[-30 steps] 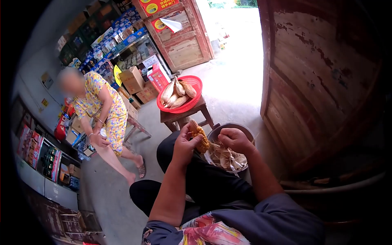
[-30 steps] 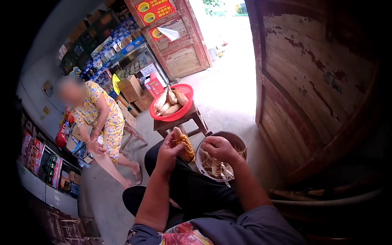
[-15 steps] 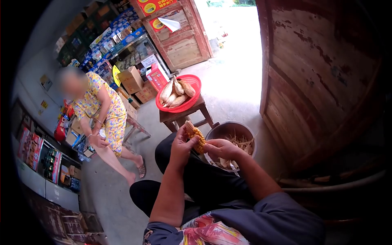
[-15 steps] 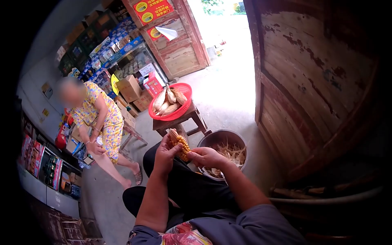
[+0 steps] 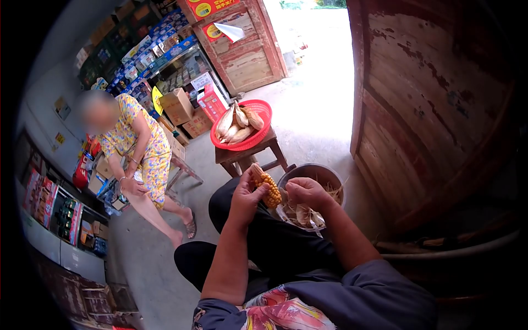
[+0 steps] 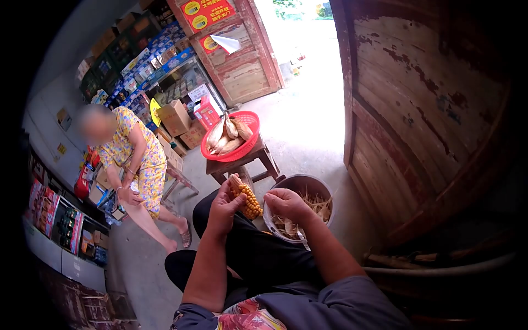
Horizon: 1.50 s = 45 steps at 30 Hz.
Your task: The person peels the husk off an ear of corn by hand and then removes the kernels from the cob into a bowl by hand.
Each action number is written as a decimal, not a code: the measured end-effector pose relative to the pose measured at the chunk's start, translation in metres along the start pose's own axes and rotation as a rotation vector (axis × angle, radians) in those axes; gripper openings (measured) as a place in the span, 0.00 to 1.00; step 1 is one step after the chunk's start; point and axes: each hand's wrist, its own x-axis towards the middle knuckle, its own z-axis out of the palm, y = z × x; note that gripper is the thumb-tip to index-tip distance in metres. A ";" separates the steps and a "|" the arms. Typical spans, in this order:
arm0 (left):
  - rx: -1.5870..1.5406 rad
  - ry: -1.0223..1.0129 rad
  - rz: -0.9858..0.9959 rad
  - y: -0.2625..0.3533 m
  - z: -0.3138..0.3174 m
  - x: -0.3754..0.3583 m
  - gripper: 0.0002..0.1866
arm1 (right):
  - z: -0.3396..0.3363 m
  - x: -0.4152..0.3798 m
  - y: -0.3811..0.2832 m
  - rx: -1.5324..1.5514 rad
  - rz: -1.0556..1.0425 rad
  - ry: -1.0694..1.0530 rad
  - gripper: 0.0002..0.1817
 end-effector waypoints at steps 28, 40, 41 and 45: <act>0.014 0.035 0.033 -0.001 -0.002 -0.002 0.28 | 0.012 0.001 -0.011 -0.693 -0.251 0.070 0.17; -0.175 0.093 -0.027 -0.001 -0.006 0.004 0.24 | -0.008 -0.001 -0.010 -0.232 -0.075 -0.126 0.27; -0.172 0.087 -0.026 0.000 -0.005 0.005 0.24 | -0.006 0.004 0.003 -0.192 -0.058 -0.162 0.25; -0.223 0.084 -0.033 0.006 -0.005 0.002 0.23 | 0.016 0.003 -0.004 -0.247 -0.015 -0.183 0.16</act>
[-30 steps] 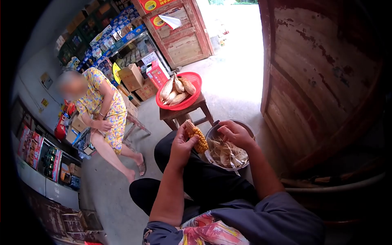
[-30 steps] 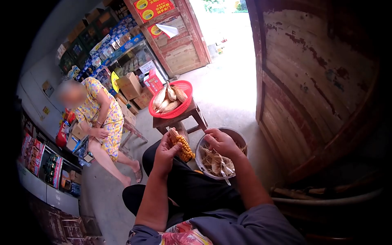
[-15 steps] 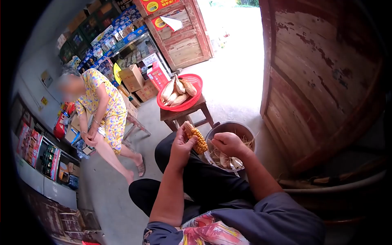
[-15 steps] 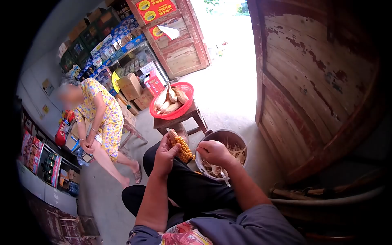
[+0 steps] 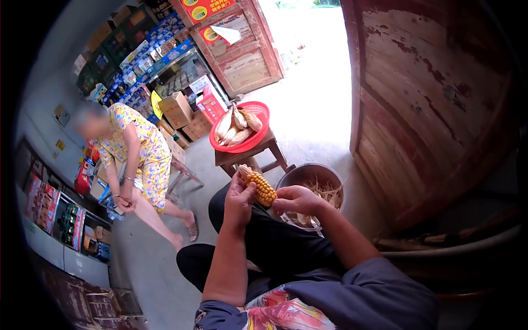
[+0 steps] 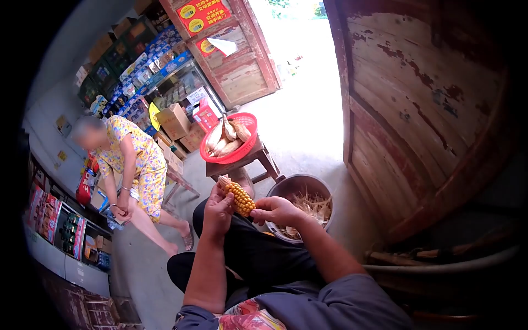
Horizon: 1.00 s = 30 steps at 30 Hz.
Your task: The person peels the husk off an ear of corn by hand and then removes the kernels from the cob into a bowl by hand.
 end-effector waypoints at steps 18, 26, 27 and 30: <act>0.235 -0.196 -0.033 -0.013 -0.004 -0.001 0.31 | -0.019 -0.012 -0.019 -0.239 -0.146 0.457 0.17; 0.421 -0.390 -0.136 -0.008 0.000 -0.009 0.34 | 0.003 0.003 -0.010 -0.521 -0.425 0.542 0.05; 0.417 -0.385 -0.144 -0.008 -0.001 -0.009 0.35 | 0.002 0.004 -0.006 -0.594 -0.447 0.599 0.05; 0.358 -0.367 -0.086 -0.008 -0.002 -0.008 0.33 | -0.009 0.005 0.008 -0.730 -0.356 0.683 0.08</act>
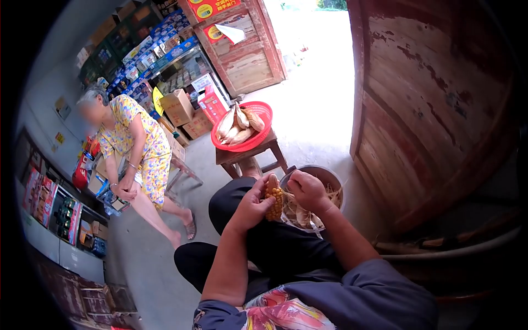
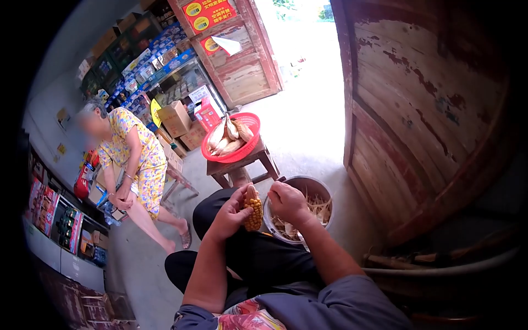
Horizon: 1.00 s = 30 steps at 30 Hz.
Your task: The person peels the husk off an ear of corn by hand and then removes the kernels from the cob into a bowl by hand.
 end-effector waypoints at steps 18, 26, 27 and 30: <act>-0.259 -0.057 -0.060 0.008 -0.007 -0.002 0.34 | -0.016 0.003 -0.015 0.521 0.147 -0.406 0.09; -0.397 -0.088 -0.067 0.003 -0.011 -0.003 0.35 | -0.018 0.001 0.014 0.010 0.125 -0.201 0.08; -0.436 -0.088 -0.050 0.002 -0.011 -0.003 0.34 | -0.022 -0.001 0.014 -0.174 0.161 -0.281 0.06; -0.487 -0.105 -0.054 0.005 -0.012 -0.003 0.34 | -0.019 -0.006 0.018 -0.114 0.108 -0.183 0.12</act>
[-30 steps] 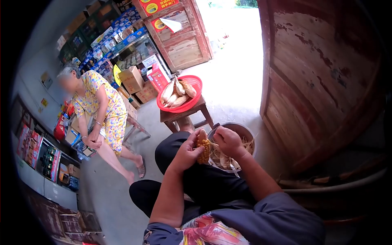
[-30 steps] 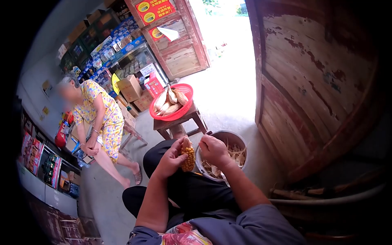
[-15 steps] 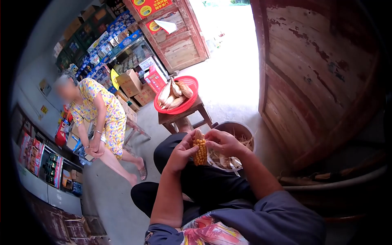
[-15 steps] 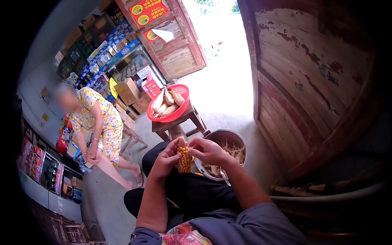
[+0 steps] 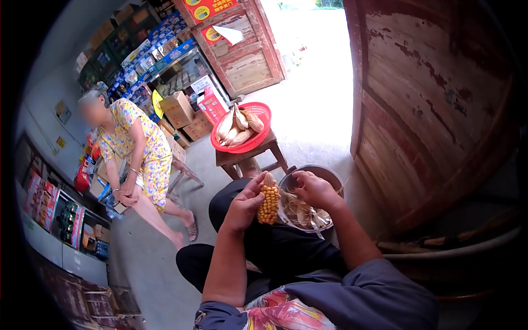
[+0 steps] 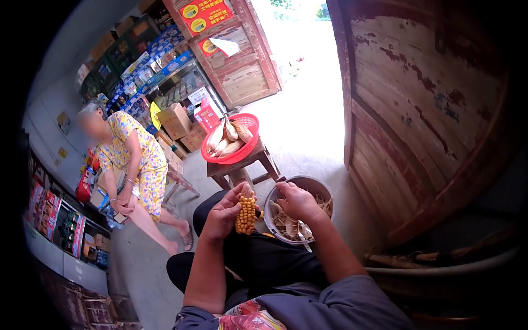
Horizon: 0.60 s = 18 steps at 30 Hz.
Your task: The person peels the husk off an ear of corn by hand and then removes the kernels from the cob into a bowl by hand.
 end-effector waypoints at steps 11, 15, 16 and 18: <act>0.018 0.106 0.009 -0.001 0.010 0.002 0.31 | 0.012 0.007 -0.033 0.810 0.035 -0.239 0.12; 0.045 0.097 -0.008 -0.003 0.006 0.001 0.30 | 0.007 0.005 -0.044 0.715 0.049 -0.205 0.11; 0.044 0.099 -0.005 -0.002 0.006 0.000 0.30 | 0.004 0.004 -0.046 0.727 0.078 -0.233 0.10; 0.002 0.097 -0.018 0.001 0.007 0.000 0.28 | 0.008 0.006 -0.038 0.694 0.052 -0.226 0.10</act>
